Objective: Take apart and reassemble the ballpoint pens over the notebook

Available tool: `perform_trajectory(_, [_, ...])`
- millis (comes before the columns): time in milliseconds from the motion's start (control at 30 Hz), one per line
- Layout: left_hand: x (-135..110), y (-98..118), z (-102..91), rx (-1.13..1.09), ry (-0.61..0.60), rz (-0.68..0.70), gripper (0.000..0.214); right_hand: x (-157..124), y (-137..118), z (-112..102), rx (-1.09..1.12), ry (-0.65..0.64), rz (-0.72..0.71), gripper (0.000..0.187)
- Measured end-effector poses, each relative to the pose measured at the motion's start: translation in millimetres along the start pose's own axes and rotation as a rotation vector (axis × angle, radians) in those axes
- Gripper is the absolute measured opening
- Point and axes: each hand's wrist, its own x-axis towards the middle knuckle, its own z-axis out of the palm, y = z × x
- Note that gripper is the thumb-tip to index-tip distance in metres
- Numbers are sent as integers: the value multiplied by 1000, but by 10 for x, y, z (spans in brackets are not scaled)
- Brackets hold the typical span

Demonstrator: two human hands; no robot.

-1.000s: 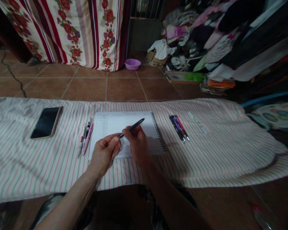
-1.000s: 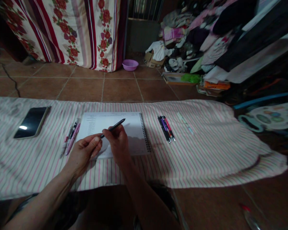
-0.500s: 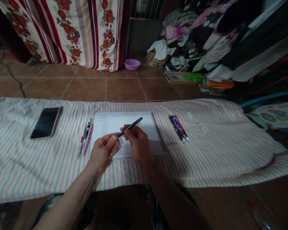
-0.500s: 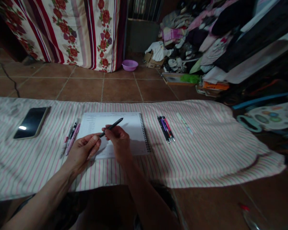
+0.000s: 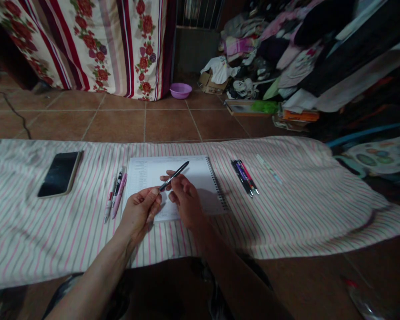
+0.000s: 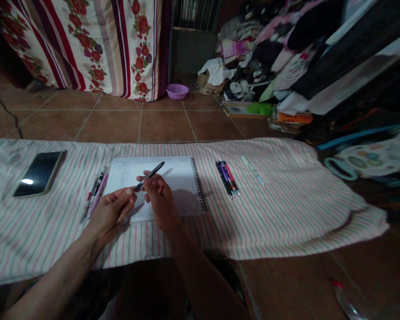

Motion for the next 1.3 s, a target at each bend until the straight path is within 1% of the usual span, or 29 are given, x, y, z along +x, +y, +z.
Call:
perform_trajectory(67, [2, 6, -16, 8, -32, -15, 26, 17, -13, -37, 39, -22, 22, 30])
perform_trajectory(100, [1, 6, -21, 12, -46, -16, 25, 28, -9, -51, 43, -12, 33, 27])
perform_trajectory(167, [-5, 1, -21, 15, -58, -3, 24, 49, 18, -66, 49, 27, 52, 19])
perform_trajectory(233, [-15, -7, -9, 13, -50, 11, 24, 64, 65, -62, 32, 84, 36, 16])
perform_trajectory(300, [-29, -13, 10, 8, -41, 11, 24, 68, 115, -47, 9, 144, 1, 16])
perform_trajectory(400, [-45, -20, 33, 2, -38, 16, 24, 54, 170, -20, -20, 185, -42, 17])
perform_trajectory(533, [-45, -35, 31, 7, -46, 30, 24, 21, 176, 14, -20, 210, -31, 23])
perform_trajectory(633, [-28, -43, 5, -8, -33, 0, 23, -3, 127, 33, 7, 177, -21, 23])
perform_trajectory(733, [-1, -36, -31, -37, -37, -22, 22, -20, 49, 25, 62, 63, 14, 23])
perform_trajectory(800, [18, -26, -52, -44, -62, -35, 22, -20, 5, 0, 118, -25, 62, 30])
perform_trajectory(867, [32, -17, -65, -44, -86, -49, 20, -6, -13, -31, 158, -60, 95, 31])
perform_trajectory(933, [35, -11, -65, -41, -94, -53, 20, 14, 0, -53, 175, -37, 121, 26])
perform_trajectory(1033, [13, -7, -41, -28, -90, -31, 22, 36, 59, -47, 145, 45, 110, 19])
perform_trajectory(1167, [-32, -22, -7, 5, -84, -4, 23, 28, 132, 5, 4, 165, 1, 18])
perform_trajectory(1300, [-33, -57, -17, 27, -48, 21, 22, 2, 144, 39, -148, 204, -70, 20])
